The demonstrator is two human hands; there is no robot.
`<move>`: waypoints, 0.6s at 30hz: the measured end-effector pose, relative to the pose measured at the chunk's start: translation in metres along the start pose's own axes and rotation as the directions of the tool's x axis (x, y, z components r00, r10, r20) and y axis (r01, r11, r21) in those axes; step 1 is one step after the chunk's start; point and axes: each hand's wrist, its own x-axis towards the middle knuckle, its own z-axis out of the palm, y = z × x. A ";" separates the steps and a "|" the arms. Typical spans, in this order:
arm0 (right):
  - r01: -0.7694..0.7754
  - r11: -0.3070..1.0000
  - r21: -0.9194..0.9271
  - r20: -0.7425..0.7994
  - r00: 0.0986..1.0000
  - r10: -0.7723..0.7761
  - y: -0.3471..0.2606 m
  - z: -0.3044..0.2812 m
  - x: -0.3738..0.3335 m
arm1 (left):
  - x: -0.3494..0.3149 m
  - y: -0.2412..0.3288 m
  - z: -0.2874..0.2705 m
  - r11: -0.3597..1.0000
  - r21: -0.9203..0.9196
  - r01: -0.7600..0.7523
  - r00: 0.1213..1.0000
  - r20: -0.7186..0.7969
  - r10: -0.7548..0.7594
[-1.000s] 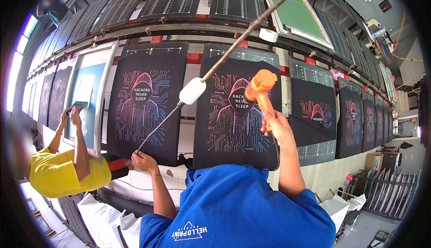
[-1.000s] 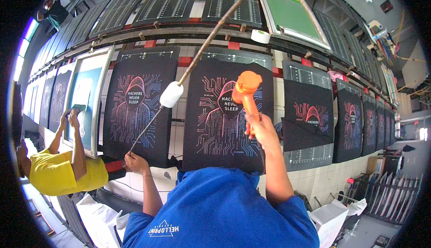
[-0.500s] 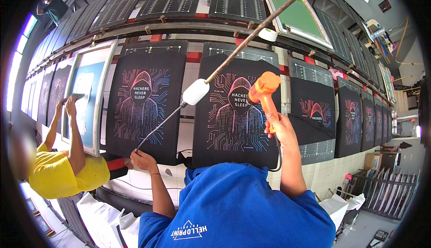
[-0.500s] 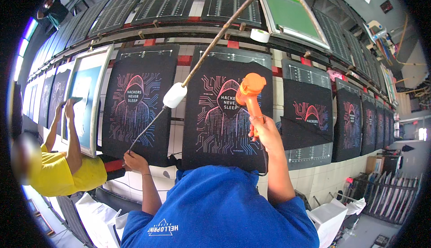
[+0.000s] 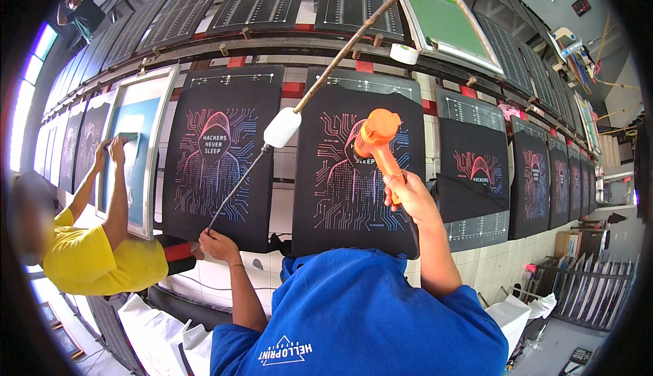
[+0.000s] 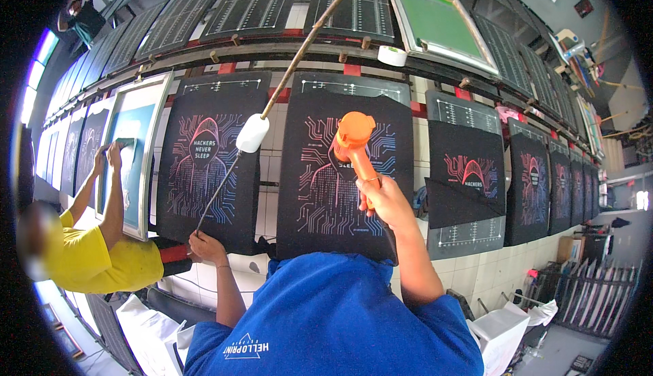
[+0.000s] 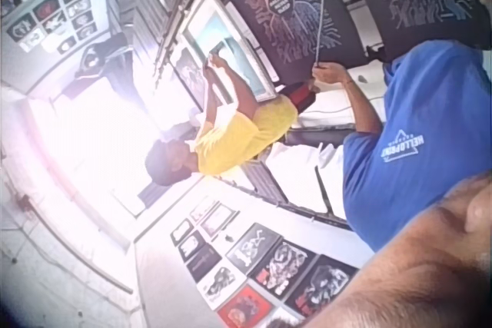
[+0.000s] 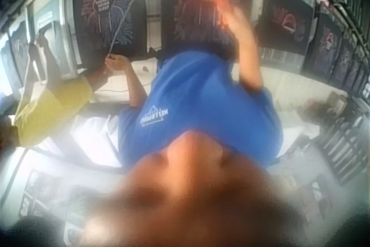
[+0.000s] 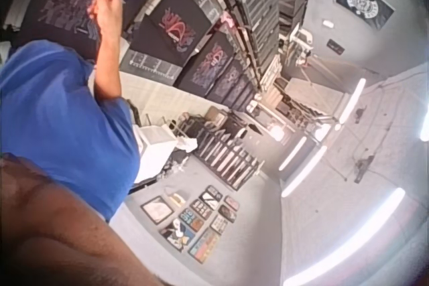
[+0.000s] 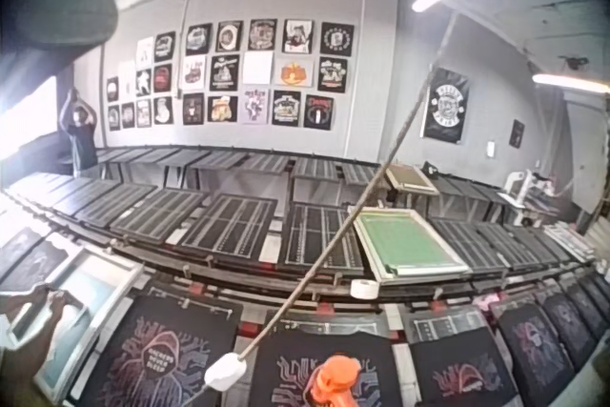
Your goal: The person uses an orange heat gun to dry ink on black t-shirts that have just been screen printed with a circuit board design. They move the heat gun systematically over the printed area of each shirt laid out on a drying rack.
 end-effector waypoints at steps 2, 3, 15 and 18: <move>-0.051 0.999 0.008 0.006 0.999 0.051 0.001 -0.008 -0.001 | -0.002 0.003 -0.002 1.000 -0.009 -0.005 1.000 -0.008 0.005; -0.075 0.997 0.016 0.009 0.997 0.075 0.002 -0.011 0.000 | -0.001 0.004 -0.003 1.000 -0.013 -0.011 1.000 -0.015 0.011; -0.075 0.997 0.006 -0.015 0.997 0.075 0.003 -0.005 -0.001 | 0.000 0.002 -0.002 1.000 -0.013 0.012 1.000 -0.006 -0.012; -0.051 0.998 -0.030 -0.022 0.998 0.050 0.006 0.000 -0.004 | -0.001 0.002 -0.002 0.999 -0.008 0.035 0.999 -0.003 -0.035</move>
